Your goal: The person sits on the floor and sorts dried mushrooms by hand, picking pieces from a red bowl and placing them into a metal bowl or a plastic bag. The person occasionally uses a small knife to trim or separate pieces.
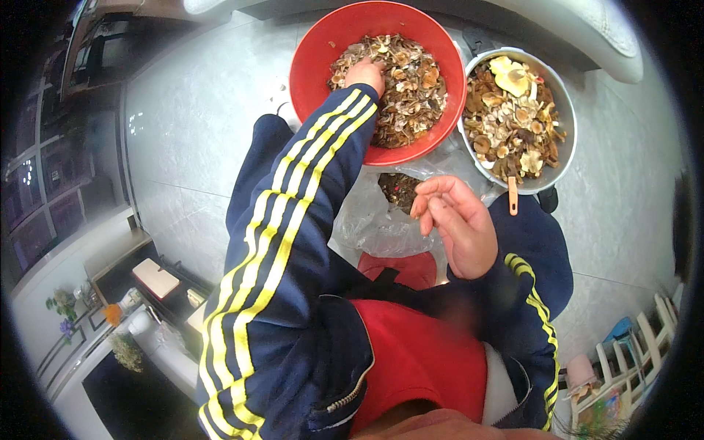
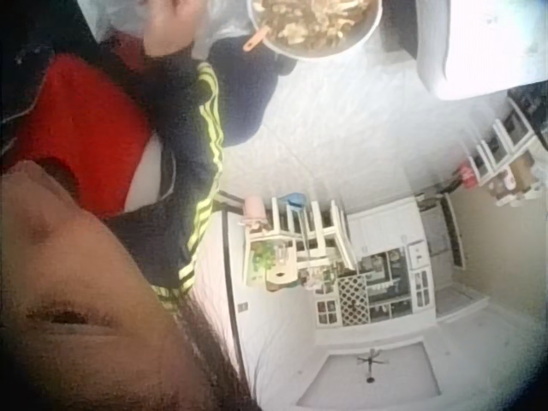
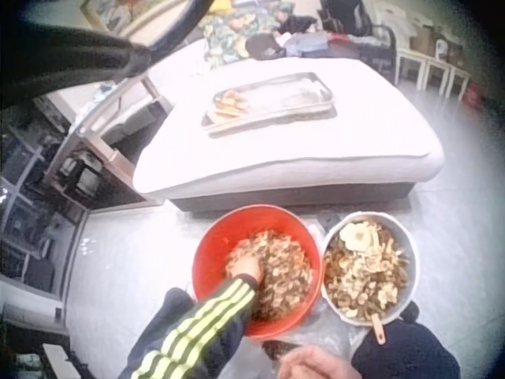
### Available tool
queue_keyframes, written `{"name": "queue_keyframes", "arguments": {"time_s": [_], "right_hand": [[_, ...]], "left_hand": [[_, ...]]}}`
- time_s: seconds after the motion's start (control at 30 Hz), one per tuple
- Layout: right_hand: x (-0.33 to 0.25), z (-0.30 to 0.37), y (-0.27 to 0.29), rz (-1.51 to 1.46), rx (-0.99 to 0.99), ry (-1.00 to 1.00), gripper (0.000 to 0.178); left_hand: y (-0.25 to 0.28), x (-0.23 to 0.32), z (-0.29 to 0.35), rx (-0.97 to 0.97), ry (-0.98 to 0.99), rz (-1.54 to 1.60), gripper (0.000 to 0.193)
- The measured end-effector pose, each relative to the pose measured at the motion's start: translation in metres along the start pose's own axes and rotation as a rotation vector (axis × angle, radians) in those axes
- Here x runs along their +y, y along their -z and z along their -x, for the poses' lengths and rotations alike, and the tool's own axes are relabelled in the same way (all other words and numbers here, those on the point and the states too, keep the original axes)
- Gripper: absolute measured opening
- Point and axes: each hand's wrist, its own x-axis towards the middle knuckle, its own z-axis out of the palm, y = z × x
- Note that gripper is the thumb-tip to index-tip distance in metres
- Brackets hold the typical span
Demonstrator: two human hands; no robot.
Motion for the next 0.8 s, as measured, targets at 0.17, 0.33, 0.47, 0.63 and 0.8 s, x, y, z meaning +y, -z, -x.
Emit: {"name": "queue_keyframes", "arguments": {"time_s": [0.17, 0.33, 0.47, 0.63, 0.8], "right_hand": [[-0.004, -0.003, 0.005, -0.02, -0.013, -0.03, 0.018], [-0.003, -0.003, 0.007, -0.039, -0.034, -0.026, 0.019], [-0.002, -0.002, 0.006, 0.012, -0.034, -0.04, 0.02], [-0.002, -0.003, 0.004, 0.011, -0.033, -0.039, 0.019], [-0.001, -0.01, 0.005, -0.008, -0.043, -0.059, 0.016]], "left_hand": [[-0.021, -0.001, -0.015, -0.005, -0.107, -0.119, 0.026], [-0.024, 0.001, -0.024, -0.06, -0.074, -0.186, 0.028], [-0.018, 0.001, -0.03, -0.165, -0.04, -0.131, 0.023], [-0.002, 0.001, -0.028, -0.177, -0.019, -0.044, 0.02], [0.005, -0.01, -0.02, -0.171, 0.048, 0.064, 0.019]]}}
